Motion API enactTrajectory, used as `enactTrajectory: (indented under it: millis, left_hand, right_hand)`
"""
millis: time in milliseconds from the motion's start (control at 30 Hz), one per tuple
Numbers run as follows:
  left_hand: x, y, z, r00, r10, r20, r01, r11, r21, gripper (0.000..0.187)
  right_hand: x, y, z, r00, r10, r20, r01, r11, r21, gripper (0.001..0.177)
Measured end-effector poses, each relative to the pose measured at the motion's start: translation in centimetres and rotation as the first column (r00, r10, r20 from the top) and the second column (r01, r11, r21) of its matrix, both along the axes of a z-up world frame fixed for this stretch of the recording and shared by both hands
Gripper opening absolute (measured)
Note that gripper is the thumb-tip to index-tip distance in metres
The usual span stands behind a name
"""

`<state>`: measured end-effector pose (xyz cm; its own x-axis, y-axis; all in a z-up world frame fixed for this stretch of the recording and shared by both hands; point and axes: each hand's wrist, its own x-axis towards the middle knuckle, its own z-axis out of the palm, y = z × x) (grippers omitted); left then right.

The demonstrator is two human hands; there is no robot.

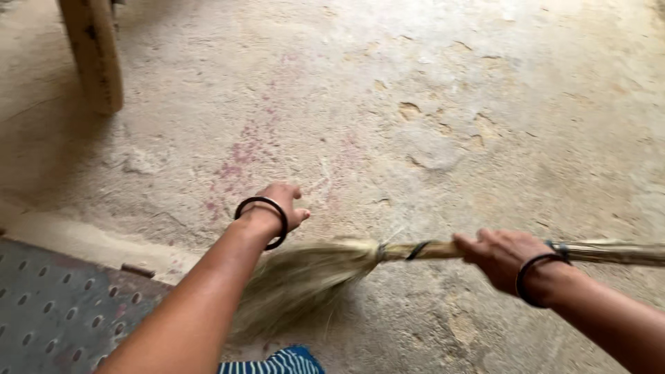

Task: The person sweeps a concrete floor with a traditional straw broom. They move around a parked motorcycle and a metal mat, sweeping debris toward the center of the area.

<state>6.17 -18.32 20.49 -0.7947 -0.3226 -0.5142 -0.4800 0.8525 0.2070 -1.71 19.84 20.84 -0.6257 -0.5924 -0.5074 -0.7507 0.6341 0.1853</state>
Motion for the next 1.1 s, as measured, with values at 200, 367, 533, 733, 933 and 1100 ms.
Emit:
enactTrajectory:
  millis: [200,367,533,733,933,1100]
  left_hand:
    - [0.9,1.5,2.1,0.983,0.183,0.002,-0.181,0.975,0.128,0.056]
    - [1.5,0.6,3.3,0.954,0.264,-0.141,-0.249,0.962,0.115,0.043]
    - [1.5,-0.8,1.8,0.946,0.207,-0.248,-0.210,0.978,0.015,0.044]
    - [1.3,-0.7,1.4,0.959,0.178,-0.221,-0.177,0.984,0.023,0.043]
    - [1.7,-0.9,2.4,0.965,0.179,-0.192,-0.176,0.984,0.034,0.044]
    - [1.3,0.0,2.5,0.968,0.161,-0.191,-0.157,0.987,0.037,0.045]
  right_hand:
    - [-3.5,-3.6,2.9,0.838,-0.544,-0.041,0.544,0.839,-0.004,0.040]
    - [-2.6,-6.9,2.7,0.867,-0.498,0.022,0.498,0.866,-0.039,0.047]
    - [0.2,-10.4,-1.3,0.986,0.118,-0.115,-0.132,0.983,-0.128,0.046]
    - [-3.0,-11.9,0.6,0.931,-0.362,0.051,0.359,0.931,0.062,0.050]
    - [-6.8,-6.4,1.6,0.767,-0.641,0.006,0.634,0.757,-0.156,0.036]
    - [-3.5,-2.3,1.4,0.931,-0.355,-0.081,0.359,0.932,0.042,0.040]
